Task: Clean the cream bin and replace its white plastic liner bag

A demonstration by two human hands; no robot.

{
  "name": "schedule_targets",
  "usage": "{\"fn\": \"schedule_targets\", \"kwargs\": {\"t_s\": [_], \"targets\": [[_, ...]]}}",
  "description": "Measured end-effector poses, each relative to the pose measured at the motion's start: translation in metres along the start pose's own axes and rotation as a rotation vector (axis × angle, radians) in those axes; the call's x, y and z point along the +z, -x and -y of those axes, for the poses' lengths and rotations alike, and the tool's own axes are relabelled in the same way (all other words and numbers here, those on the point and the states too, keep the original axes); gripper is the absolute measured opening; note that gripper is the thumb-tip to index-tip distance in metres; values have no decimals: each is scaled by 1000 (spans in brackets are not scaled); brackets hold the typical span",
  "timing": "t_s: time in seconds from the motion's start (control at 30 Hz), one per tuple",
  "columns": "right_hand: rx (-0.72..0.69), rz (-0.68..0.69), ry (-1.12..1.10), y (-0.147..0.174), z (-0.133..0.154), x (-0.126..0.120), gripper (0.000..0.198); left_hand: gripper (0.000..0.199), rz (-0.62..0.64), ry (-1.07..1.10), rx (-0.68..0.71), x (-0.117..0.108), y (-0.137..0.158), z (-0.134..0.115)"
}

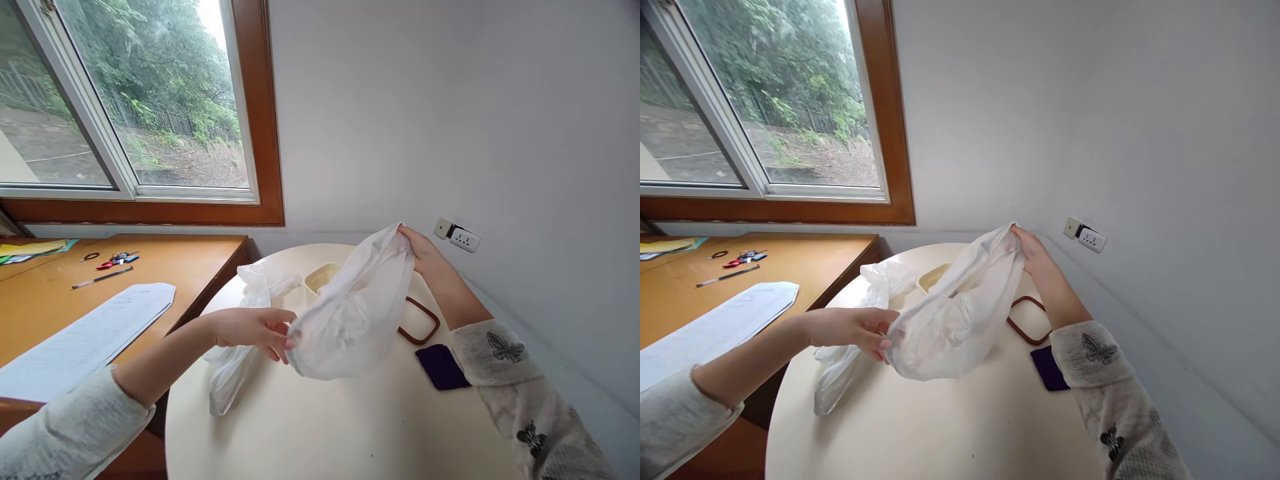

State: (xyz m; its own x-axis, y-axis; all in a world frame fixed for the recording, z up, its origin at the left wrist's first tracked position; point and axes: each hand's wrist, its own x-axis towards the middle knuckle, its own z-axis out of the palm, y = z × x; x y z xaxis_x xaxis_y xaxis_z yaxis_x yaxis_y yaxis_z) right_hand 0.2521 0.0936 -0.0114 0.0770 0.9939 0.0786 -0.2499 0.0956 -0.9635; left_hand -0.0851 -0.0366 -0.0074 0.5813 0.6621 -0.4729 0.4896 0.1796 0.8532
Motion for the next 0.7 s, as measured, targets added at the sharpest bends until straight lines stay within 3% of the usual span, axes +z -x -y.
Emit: {"fn": "schedule_targets", "kwargs": {"t_s": [0.07,0.2,0.3,0.37,0.47,0.53,0.63,0.7], "targets": [[11,30,25,1,7,12,18,43,-83,-57,62,-5,3,-12],[-36,157,168,17,21,49,20,76,-425,9,273,-1,-19,-42],[-136,309,387,36,32,82,27,93,-464,-7,335,13,-52,-58],[-191,372,488,46,38,96,30,72,-488,-39,449,18,-74,-61],[-251,406,546,55,42,97,25,26,-624,27,464,10,-94,-59],[-260,453,545,56,40,86,31,18,-670,142,453,-2,-98,-57],[-197,557,549,54,26,68,63,17,-653,260,471,-21,-96,-56],[-156,572,531,55,13,61,67,15,-635,317,481,-30,-93,-56]]}}
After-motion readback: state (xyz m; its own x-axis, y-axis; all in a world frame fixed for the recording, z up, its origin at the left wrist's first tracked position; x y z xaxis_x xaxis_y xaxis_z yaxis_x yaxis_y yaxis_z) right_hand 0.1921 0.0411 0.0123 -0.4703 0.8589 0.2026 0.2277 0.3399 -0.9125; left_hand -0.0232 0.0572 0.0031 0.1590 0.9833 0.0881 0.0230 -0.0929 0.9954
